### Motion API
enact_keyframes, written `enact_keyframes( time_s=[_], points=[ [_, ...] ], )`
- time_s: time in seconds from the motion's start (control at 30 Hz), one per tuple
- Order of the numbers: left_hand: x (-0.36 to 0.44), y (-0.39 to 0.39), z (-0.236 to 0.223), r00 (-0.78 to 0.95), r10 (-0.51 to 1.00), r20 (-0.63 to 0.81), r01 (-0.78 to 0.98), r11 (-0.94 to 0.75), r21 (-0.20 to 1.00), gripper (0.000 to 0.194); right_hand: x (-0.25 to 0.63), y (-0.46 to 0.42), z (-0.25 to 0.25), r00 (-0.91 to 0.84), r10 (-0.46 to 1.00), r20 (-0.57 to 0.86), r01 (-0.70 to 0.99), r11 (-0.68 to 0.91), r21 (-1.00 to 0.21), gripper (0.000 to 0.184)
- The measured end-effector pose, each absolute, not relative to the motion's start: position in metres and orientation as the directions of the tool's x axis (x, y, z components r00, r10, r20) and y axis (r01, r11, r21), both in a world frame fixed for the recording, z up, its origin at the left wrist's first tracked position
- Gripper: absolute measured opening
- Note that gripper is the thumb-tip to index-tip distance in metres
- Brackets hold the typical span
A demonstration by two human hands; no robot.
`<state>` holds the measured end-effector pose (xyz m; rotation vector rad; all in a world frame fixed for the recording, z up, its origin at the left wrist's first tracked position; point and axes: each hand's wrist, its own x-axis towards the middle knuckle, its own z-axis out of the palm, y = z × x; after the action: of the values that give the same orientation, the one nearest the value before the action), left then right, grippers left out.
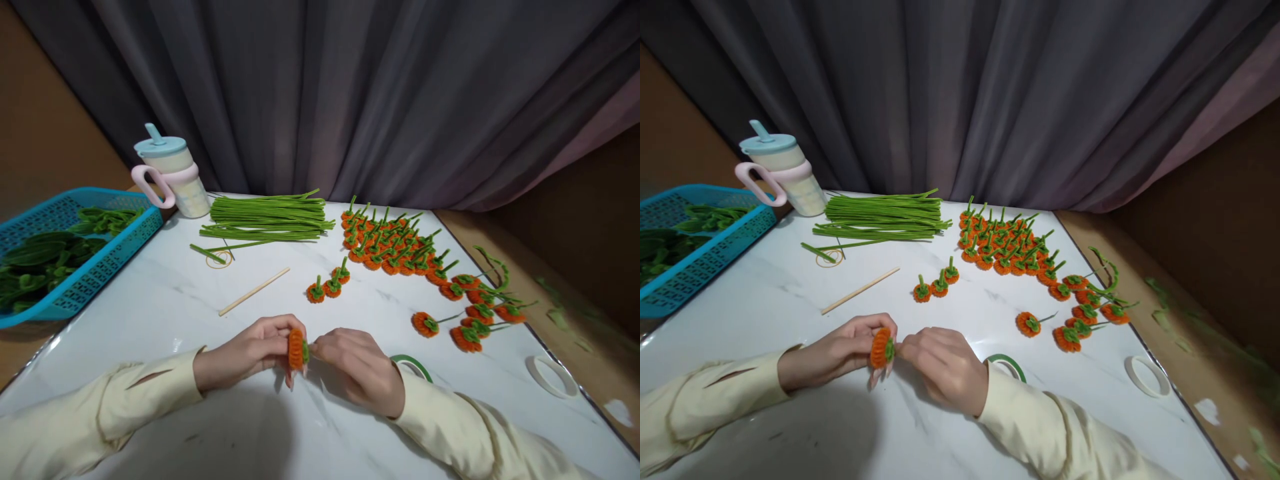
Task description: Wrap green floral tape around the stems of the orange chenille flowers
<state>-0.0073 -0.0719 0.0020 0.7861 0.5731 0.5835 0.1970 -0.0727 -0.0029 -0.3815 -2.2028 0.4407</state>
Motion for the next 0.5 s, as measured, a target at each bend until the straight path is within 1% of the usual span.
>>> enact_keyframes(
  time_s=[0.13, 0.2, 0.23, 0.3, 0.37, 0.43, 0.5],
  points=[
    [-0.008, -0.072, 0.002, 0.711, 0.640, -0.291, -0.255, 0.621, 0.742, 0.007, 0.198, -0.073, -0.003, -0.655, 0.344, 0.673, 0.182, 0.936, -0.302, 0.027],
    [-0.008, -0.071, 0.001, 0.719, 0.626, -0.304, -0.243, 0.635, 0.733, 0.006, 0.198, -0.074, -0.005, -0.649, 0.325, 0.688, 0.178, 0.944, -0.278, 0.027],
    [-0.007, -0.071, 0.001, 0.724, 0.618, -0.308, -0.234, 0.639, 0.733, 0.006, 0.197, -0.074, -0.007, -0.637, 0.330, 0.697, 0.173, 0.942, -0.289, 0.026],
    [-0.008, -0.068, 0.000, 0.734, 0.604, -0.311, -0.206, 0.634, 0.745, 0.008, 0.196, -0.074, -0.008, -0.604, 0.406, 0.685, 0.170, 0.906, -0.387, 0.023],
    [-0.009, -0.065, 0.001, 0.728, 0.613, -0.308, -0.184, 0.607, 0.774, 0.012, 0.194, -0.075, -0.007, -0.556, 0.561, 0.612, 0.187, 0.803, -0.566, 0.017],
    [-0.013, -0.060, 0.003, 0.679, 0.672, -0.296, -0.155, 0.525, 0.837, 0.016, 0.193, -0.074, -0.003, -0.506, 0.733, 0.454, 0.194, 0.610, -0.768, 0.012],
    [-0.017, -0.055, 0.008, 0.619, 0.753, -0.224, -0.072, 0.338, 0.938, 0.022, 0.191, -0.072, 0.000, -0.482, 0.841, 0.246, 0.140, 0.351, -0.926, 0.015]
  ],
)
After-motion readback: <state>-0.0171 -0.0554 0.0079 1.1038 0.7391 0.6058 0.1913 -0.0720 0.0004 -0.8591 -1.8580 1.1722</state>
